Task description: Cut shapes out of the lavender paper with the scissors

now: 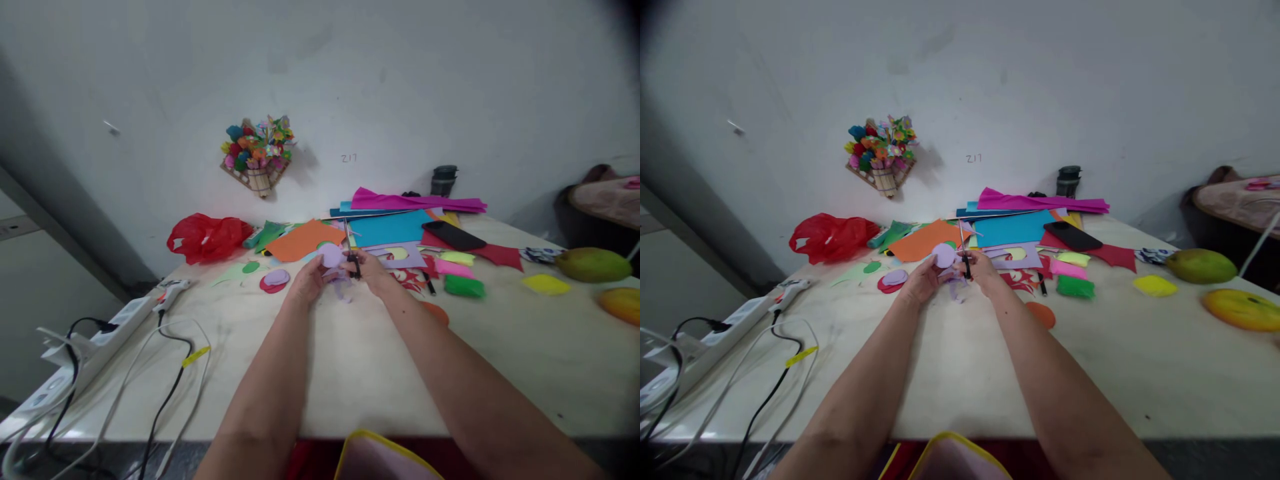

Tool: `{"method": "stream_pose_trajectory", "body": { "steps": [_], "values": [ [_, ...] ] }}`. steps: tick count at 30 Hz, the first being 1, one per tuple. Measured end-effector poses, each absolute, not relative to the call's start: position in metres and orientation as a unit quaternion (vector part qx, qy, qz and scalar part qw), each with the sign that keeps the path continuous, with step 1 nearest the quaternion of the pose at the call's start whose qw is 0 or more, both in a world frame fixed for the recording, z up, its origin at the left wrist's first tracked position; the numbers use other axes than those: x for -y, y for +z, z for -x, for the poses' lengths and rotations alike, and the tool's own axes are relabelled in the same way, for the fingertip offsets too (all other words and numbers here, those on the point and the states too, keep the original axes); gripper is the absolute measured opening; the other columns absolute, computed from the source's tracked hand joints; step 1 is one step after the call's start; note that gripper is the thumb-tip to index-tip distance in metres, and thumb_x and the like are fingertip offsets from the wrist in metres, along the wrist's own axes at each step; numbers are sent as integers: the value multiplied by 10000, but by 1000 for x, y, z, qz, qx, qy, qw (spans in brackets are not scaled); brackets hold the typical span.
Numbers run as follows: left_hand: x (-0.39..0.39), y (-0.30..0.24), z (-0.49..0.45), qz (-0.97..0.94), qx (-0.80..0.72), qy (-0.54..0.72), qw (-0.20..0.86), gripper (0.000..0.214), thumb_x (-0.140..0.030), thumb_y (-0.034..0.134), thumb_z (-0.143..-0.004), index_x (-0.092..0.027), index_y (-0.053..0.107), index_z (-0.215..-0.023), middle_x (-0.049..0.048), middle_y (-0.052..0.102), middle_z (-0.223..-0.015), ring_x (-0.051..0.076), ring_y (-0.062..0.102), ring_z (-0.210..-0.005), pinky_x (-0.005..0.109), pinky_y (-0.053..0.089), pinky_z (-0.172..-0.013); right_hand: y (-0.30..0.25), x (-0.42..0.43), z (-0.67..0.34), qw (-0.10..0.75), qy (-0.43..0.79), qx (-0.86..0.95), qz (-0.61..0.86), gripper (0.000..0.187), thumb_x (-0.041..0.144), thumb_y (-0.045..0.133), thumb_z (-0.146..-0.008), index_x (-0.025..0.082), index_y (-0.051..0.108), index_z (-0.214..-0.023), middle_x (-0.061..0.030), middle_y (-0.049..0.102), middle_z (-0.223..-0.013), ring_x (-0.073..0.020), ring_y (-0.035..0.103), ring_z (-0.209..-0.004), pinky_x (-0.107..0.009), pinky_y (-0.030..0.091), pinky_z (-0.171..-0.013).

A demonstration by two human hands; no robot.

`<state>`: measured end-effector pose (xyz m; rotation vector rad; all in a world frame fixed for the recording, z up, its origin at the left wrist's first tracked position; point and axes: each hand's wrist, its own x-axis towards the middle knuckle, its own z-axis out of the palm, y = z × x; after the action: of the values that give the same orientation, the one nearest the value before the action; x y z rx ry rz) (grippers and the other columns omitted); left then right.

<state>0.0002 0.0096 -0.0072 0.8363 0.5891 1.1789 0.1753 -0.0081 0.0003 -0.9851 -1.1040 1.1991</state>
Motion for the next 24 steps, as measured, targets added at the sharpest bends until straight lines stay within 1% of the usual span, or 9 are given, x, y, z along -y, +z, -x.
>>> {"method": "stream_pose_trajectory", "body": {
  "steps": [2, 7, 9, 12, 14, 16, 18, 21, 24],
  "values": [
    [-9, -8, -1, -389, -257, 517, 718, 275, -251, 667, -908, -153, 689, -1164, 122, 763, -1111, 251, 719, -1041, 393, 573, -922, 0, 7, -173, 589, 511, 469, 415, 447, 253, 880, -558, 186, 664, -943, 0, 697, -649, -131, 603, -502, -202, 318, -414],
    [-5, -7, -3, -406, -255, 484, 732, 245, -276, 698, -899, -147, 684, -1106, 123, 763, -1040, 262, 740, -980, 412, 579, -913, 3, 6, -170, 619, 488, 438, 432, 484, 279, 884, -529, 187, 653, -945, 66, 582, -542, -115, 554, -469, -203, 336, -419],
    [-4, -6, -3, -404, -268, 480, 731, 210, -244, 707, -882, -138, 689, -1062, 128, 768, -1002, 265, 750, -951, 408, 588, -889, 4, 5, -173, 622, 478, 431, 446, 487, 282, 881, -538, 192, 651, -958, 63, 596, -565, -108, 540, -469, -208, 365, -425],
    [-4, -5, -1, -397, -294, 488, 720, 133, -176, 715, -841, -124, 699, -963, 131, 771, -899, 256, 758, -868, 392, 602, -848, 4, 4, -180, 589, 483, 474, 441, 517, 264, 887, -554, 212, 642, -1006, 32, 670, -671, -122, 586, -523, -225, 435, -460],
    [-4, -5, 0, -390, -309, 499, 709, 105, -174, 720, -827, -120, 703, -915, 130, 767, -856, 249, 755, -817, 381, 611, -809, 4, 4, -182, 580, 474, 492, 444, 517, 265, 890, -555, 216, 636, -1002, 34, 658, -663, -131, 584, -526, -243, 463, -478],
    [-6, -5, 0, -386, -318, 514, 697, 126, -195, 744, -816, -116, 712, -908, 125, 763, -851, 238, 744, -781, 366, 615, -764, 5, 4, -181, 577, 463, 500, 451, 505, 279, 886, -559, 217, 632, -992, 49, 632, -623, -132, 566, -513, -254, 474, -490],
    [-7, -7, 0, -390, -327, 526, 682, 159, -188, 793, -777, -110, 717, -893, 113, 755, -834, 220, 725, -746, 345, 610, -724, 6, 6, -178, 572, 461, 507, 450, 492, 289, 878, -567, 218, 630, -986, 65, 609, -591, -125, 548, -501, -256, 477, -503],
    [-10, -9, -1, -395, -345, 541, 657, 190, -152, 856, -703, -105, 705, -809, 89, 732, -757, 196, 695, -692, 324, 593, -690, 9, 9, -175, 557, 475, 526, 433, 468, 300, 868, -584, 208, 629, -976, 60, 610, -593, -116, 545, -498, -246, 461, -507],
    [-12, -9, -1, -388, -357, 566, 635, 218, -163, 886, -674, -110, 694, -761, 75, 721, -711, 191, 685, -666, 320, 578, -675, 9, 11, -178, 538, 480, 538, 437, 445, 350, 861, -611, 194, 626, -956, 35, 629, -602, -124, 566, -490, -219, 375, -442]
  ]
}}
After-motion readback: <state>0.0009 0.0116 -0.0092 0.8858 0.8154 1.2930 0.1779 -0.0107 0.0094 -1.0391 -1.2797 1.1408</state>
